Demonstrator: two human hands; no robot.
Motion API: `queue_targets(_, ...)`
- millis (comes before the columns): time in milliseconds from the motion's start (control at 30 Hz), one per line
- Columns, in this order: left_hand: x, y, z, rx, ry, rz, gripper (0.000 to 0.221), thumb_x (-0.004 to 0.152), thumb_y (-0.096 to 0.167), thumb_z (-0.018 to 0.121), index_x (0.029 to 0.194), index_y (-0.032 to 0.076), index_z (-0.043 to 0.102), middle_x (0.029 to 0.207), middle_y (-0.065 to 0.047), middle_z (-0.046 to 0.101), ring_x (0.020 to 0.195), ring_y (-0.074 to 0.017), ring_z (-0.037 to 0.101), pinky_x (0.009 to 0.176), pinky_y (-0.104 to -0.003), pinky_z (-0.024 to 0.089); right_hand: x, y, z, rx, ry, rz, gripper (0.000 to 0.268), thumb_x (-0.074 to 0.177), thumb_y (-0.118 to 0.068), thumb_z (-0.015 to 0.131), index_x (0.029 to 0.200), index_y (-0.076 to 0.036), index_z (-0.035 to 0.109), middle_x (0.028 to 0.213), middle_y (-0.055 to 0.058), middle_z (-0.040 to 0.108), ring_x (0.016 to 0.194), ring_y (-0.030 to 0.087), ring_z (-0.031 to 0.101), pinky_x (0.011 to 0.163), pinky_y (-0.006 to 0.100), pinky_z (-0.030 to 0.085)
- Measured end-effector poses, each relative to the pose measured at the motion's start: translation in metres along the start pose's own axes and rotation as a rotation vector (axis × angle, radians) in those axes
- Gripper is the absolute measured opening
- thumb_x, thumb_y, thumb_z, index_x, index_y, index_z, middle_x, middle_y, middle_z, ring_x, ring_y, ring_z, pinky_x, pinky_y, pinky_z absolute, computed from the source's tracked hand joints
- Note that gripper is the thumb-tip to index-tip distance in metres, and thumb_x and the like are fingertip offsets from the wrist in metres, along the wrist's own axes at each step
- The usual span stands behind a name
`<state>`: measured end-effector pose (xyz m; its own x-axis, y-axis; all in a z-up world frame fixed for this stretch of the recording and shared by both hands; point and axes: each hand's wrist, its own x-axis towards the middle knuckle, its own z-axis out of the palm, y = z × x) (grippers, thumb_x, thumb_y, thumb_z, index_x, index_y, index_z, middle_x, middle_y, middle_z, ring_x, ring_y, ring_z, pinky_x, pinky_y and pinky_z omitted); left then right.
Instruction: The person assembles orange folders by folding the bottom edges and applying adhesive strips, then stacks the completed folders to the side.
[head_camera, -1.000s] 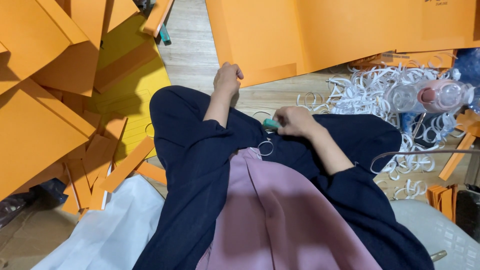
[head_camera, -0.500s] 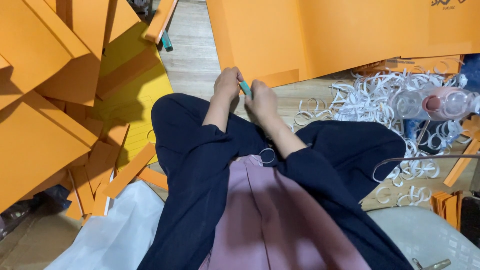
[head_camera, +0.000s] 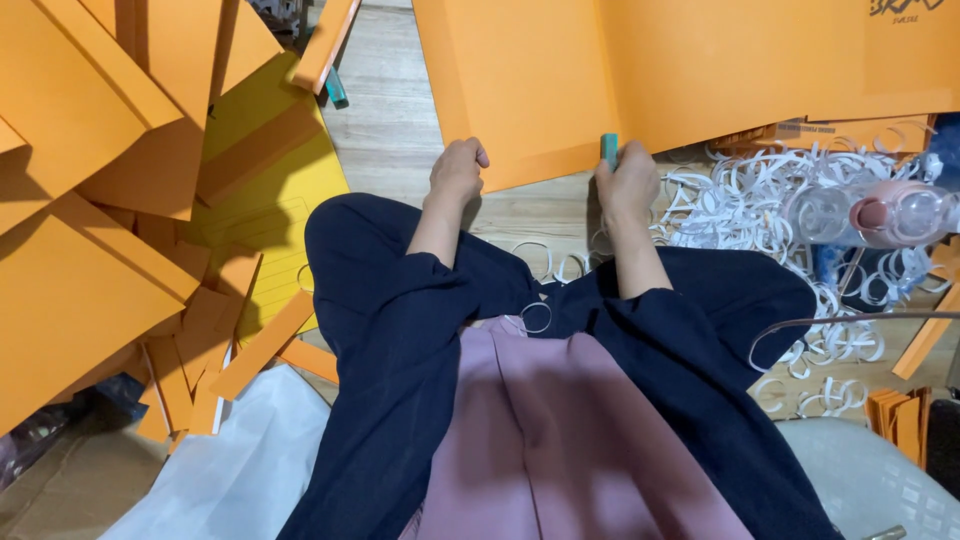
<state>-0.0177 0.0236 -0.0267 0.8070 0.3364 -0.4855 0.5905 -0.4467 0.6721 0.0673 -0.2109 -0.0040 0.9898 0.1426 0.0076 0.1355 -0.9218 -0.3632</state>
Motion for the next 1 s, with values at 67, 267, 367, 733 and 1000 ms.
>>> queue_targets(67,0.002,-0.002,-0.001,0.016,-0.02,0.054,0.027,0.064,-0.006,0.059,0.083,0.013,0.058,0.074,-0.003,0.049,0.08,-0.0272,0.057,0.077,-0.038,0.046,-0.009,-0.027,-0.013,0.025,0.033,-0.134,0.031,0.074,-0.008,0.063,0.103,-0.004,0.053,0.082,0.019,0.06,0.076,0.039,0.061,0.063,0.051,0.048)
queue_targets(267,-0.011,0.011,-0.014,0.063,-0.056,0.099,0.019,0.075,-0.002,0.052,0.086,0.011,0.061,0.083,-0.011,0.055,0.092,-0.0319,0.057,0.082,-0.041,0.045,-0.075,-0.076,0.042,-0.062,-0.013,-0.585,0.033,0.077,-0.008,0.052,0.11,-0.009,0.052,0.077,0.01,0.054,0.07,0.029,0.059,0.056,0.039,0.05)
queue_targets(367,-0.006,0.009,-0.011,0.073,-0.053,0.09,0.018,0.077,0.002,0.05,0.087,0.012,0.061,0.087,-0.011,0.054,0.094,-0.0319,0.056,0.084,-0.041,0.044,-0.095,-0.084,0.055,-0.149,0.031,-0.735,0.037,0.072,-0.011,0.055,0.109,-0.009,0.051,0.075,0.006,0.052,0.068,0.023,0.059,0.055,0.034,0.051)
queue_targets(733,-0.019,0.008,-0.007,-0.066,0.175,0.066,0.016,0.073,0.003,0.057,0.088,0.008,0.055,0.092,-0.012,0.051,0.097,-0.0325,0.055,0.085,-0.041,0.045,-0.113,-0.071,0.005,-0.089,-0.412,-0.663,0.037,0.072,-0.014,0.061,0.105,-0.013,0.047,0.085,0.008,0.056,0.078,0.028,0.062,0.064,0.039,0.052)
queue_targets(1000,-0.048,0.054,-0.026,0.035,0.442,-0.272,0.064,0.059,0.017,0.083,0.108,0.003,0.043,0.111,-0.016,0.038,0.108,-0.0391,0.044,0.094,-0.048,0.041,-0.096,-0.048,-0.003,-0.046,-0.705,-0.425,0.046,0.071,-0.021,0.068,0.11,-0.017,0.044,0.099,0.01,0.062,0.092,0.035,0.061,0.077,0.049,0.048)
